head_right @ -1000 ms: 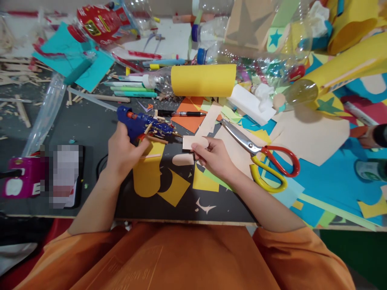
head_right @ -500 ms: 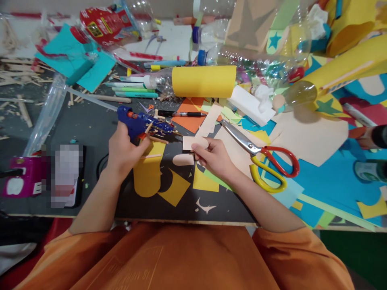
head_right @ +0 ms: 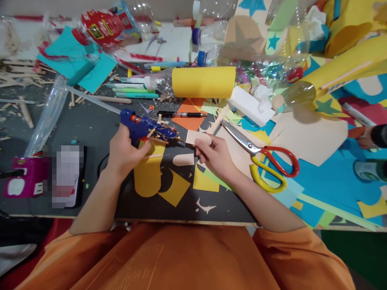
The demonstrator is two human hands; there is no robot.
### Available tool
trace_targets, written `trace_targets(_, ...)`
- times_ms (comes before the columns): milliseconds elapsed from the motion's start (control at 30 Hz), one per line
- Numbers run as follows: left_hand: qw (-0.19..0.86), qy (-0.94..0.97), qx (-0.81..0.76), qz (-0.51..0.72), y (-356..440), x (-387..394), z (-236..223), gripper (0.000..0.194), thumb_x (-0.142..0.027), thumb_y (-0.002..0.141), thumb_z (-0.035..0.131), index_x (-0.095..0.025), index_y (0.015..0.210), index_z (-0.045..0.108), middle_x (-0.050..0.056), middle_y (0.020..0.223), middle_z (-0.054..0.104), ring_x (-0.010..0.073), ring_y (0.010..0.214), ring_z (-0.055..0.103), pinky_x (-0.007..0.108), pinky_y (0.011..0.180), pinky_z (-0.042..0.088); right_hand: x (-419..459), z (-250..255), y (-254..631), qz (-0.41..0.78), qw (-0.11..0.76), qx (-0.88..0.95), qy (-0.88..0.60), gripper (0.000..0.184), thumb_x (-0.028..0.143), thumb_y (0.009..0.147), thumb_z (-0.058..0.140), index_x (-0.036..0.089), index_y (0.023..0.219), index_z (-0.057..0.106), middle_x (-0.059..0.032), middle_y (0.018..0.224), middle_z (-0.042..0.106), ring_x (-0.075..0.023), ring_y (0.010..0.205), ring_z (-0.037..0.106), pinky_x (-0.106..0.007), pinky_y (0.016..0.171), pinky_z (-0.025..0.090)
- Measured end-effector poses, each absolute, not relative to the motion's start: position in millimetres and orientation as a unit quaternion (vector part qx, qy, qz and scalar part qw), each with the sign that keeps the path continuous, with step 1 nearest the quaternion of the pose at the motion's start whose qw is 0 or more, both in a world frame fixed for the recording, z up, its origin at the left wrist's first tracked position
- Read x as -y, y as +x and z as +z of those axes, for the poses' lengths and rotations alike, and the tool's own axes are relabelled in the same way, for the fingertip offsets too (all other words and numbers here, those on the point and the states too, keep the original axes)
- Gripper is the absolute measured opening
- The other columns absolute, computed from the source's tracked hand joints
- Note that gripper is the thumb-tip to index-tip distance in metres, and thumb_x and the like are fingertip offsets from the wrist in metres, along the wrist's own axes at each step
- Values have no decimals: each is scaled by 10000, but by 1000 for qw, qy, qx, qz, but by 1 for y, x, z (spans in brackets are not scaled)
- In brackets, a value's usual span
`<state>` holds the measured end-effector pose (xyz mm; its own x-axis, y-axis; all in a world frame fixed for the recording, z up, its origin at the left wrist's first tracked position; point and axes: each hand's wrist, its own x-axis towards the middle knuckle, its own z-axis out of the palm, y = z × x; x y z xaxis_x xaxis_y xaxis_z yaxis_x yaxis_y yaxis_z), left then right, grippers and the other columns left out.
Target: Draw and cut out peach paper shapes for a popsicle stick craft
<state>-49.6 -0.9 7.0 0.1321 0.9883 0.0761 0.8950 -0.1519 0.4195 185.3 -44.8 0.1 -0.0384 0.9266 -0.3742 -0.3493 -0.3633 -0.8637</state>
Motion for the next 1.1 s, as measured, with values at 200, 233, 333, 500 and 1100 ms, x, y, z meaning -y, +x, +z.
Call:
trace_targets(200, 128, 751, -627, 162, -50, 0, 5, 368, -323, 729, 587, -192, 1062, 502, 77, 912, 632, 306, 934, 661, 399, 826, 525, 44, 1, 185, 666, 486, 280, -491, 321, 406, 701, 809, 168, 613, 614, 46, 512, 591, -35, 375, 445, -198, 409, 361)
trace_targets(233, 125, 754, -625, 160, -50, 0, 5, 366, -327, 736, 578, -189, 1065, 496, 78, 914, 629, 305, 934, 660, 400, 828, 522, 44, 1, 185, 667, 486, 279, -491, 323, 407, 699, 811, 166, 610, 615, 46, 512, 591, -35, 374, 444, -198, 407, 358)
trace_targets(333, 117, 762, -618, 154, -51, -1, 3, 368, -336, 756, 557, -186, 1082, 475, 80, 922, 624, 302, 937, 657, 401, 833, 515, 44, -1, 185, 667, 487, 281, -488, 317, 404, 702, 809, 162, 610, 625, 45, 505, 590, -34, 366, 436, -198, 403, 349)
trace_targets(500, 123, 760, -620, 155, -50, -1, 1, 371, -336, 755, 570, -185, 1080, 472, 90, 927, 635, 312, 935, 664, 401, 813, 520, 46, -1, 185, 667, 481, 291, -488, 336, 409, 705, 804, 167, 585, 605, 38, 499, 596, -33, 361, 432, -196, 398, 337)
trace_targets(1100, 34, 593, -803, 52, -99, -27, 30, 425, -318, 744, 759, -51, 1036, 604, 247, 1148, 611, 420, 1171, 535, 501, 991, 418, 43, 1, 186, 663, 491, 271, -496, 297, 398, 699, 800, 176, 636, 614, 38, 551, 603, -38, 403, 462, -190, 395, 355)
